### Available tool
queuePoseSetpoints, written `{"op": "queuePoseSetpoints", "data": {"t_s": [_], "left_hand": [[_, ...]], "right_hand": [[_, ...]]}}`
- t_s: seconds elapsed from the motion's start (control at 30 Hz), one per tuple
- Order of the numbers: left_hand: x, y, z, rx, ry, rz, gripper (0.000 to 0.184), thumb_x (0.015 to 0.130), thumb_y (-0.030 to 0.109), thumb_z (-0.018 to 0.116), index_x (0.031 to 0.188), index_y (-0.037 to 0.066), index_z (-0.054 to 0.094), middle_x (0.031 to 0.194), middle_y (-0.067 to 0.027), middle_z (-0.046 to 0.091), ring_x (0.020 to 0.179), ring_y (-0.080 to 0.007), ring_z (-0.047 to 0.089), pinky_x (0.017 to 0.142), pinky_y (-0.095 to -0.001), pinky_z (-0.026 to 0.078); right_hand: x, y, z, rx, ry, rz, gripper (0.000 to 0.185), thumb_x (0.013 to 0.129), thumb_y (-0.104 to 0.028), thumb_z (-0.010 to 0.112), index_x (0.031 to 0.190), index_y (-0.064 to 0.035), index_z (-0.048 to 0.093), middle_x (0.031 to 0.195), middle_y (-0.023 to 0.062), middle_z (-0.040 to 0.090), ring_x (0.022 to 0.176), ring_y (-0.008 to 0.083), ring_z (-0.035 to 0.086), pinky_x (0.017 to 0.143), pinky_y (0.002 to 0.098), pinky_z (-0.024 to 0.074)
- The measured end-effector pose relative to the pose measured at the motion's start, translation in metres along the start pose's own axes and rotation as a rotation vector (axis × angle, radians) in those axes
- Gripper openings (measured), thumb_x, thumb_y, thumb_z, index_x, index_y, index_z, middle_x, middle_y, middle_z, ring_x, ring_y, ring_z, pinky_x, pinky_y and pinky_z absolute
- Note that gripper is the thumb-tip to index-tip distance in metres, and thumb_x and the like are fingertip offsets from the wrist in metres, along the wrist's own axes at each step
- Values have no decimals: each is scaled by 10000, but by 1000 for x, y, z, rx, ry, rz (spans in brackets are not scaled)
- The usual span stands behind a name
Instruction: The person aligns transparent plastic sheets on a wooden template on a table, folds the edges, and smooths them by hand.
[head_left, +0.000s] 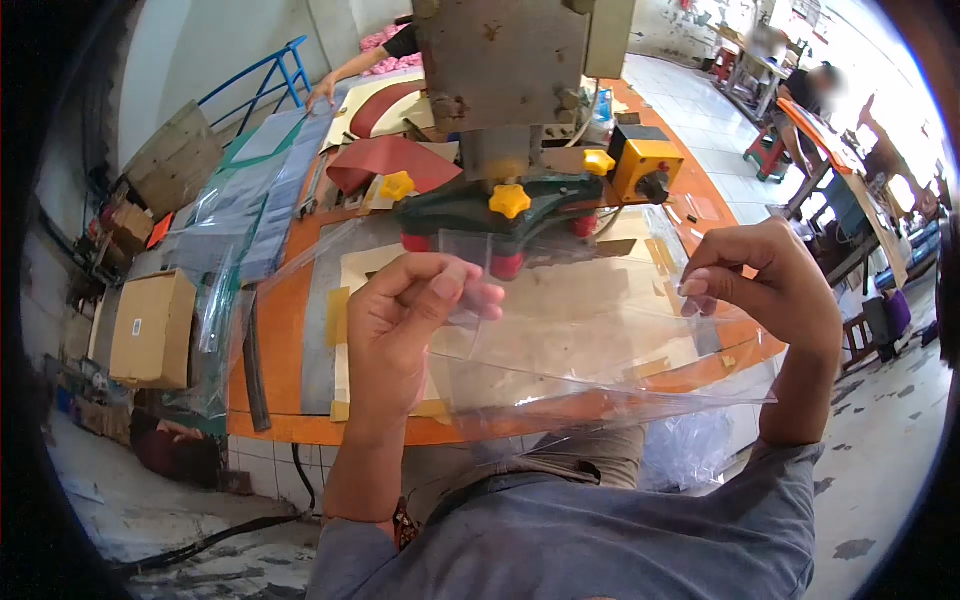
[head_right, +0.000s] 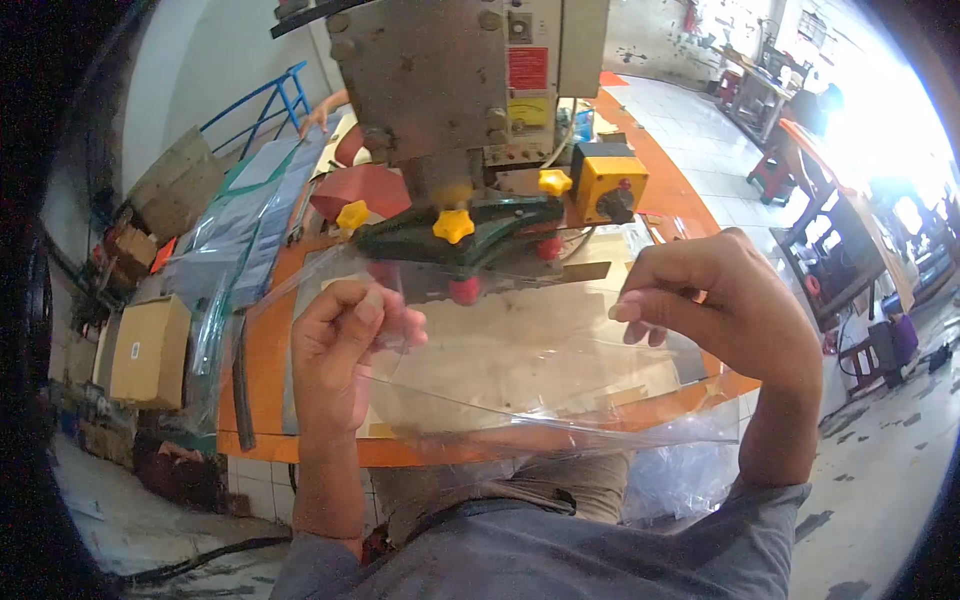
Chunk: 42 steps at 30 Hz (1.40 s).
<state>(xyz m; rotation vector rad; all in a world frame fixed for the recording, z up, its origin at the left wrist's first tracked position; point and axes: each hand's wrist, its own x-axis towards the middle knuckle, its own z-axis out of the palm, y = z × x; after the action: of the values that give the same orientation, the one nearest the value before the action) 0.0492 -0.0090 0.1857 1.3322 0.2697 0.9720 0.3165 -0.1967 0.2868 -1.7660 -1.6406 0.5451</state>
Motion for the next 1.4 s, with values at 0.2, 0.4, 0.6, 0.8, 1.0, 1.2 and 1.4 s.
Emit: {"op": "queuePoseSetpoints", "data": {"t_s": [0.2, 0.4, 0.6, 0.8, 1.0, 1.2, 1.4], "left_hand": [[-4, 1, -6, 156, 172, 33, 200, 1070, 187, 608, 1074, -3, 669, 903, -125, 744, 778, -189, 741, 713, -371, 655], [-6, 4, -28, 126, 177, 103, 166, 1068, 185, 622, 1064, 23, 658, 925, -90, 744, 778, -155, 718, 709, -323, 609], [-8, -3, -40, 164, 161, 169, 143, 1065, 193, 633, 1085, 52, 642, 931, -77, 731, 779, -141, 704, 700, -288, 577], [-10, -3, -43, 188, 199, 198, 151, 1064, 211, 641, 1081, 60, 645, 928, -73, 734, 779, -132, 690, 727, -278, 573], [-14, -2, -43, 256, 195, 176, 146, 1063, 205, 642, 1044, 62, 656, 929, -68, 735, 792, -129, 686, 737, -284, 578], [-14, 2, -47, 237, 190, 121, 141, 1059, 191, 644, 1051, 51, 659, 913, -73, 736, 767, -132, 687, 724, -282, 582], [-14, 0, -39, 217, 275, 57, 185, 1056, 195, 633, 1084, 15, 668, 905, -111, 747, 736, -151, 710, 692, -286, 588]], "right_hand": [[-17, 5, -9, -143, 62, -45, 204, 968, -246, 769, 963, -43, 750, 793, 28, 749, 720, 106, 712, 626, 275, 515], [-36, 26, 9, 62, 320, -162, 355, 917, -198, 808, 1224, -50, 709, 1083, 65, 760, 987, 148, 715, 780, 270, 521], [-38, 43, 37, 452, 342, 26, 435, 971, -144, 743, 1351, 33, 625, 1203, 104, 715, 1115, 183, 694, 975, 316, 524], [-39, 47, 53, 616, 468, 35, 330, 1000, -237, 749, 1161, 47, 697, 1029, 93, 745, 975, 149, 711, 927, 309, 558], [-37, 52, 64, 557, 564, -19, 243, 1022, -205, 717, 1070, 33, 708, 969, 80, 745, 940, 140, 712, 880, 298, 557], [-35, 50, 72, 596, 600, -40, 196, 1023, -164, 711, 1067, 25, 689, 963, 78, 735, 907, 129, 699, 843, 280, 548], [-31, 53, 74, 598, 666, 2, 117, 1023, -105, 685, 1008, 8, 657, 929, 44, 707, 869, 104, 674, 809, 256, 532]]}}
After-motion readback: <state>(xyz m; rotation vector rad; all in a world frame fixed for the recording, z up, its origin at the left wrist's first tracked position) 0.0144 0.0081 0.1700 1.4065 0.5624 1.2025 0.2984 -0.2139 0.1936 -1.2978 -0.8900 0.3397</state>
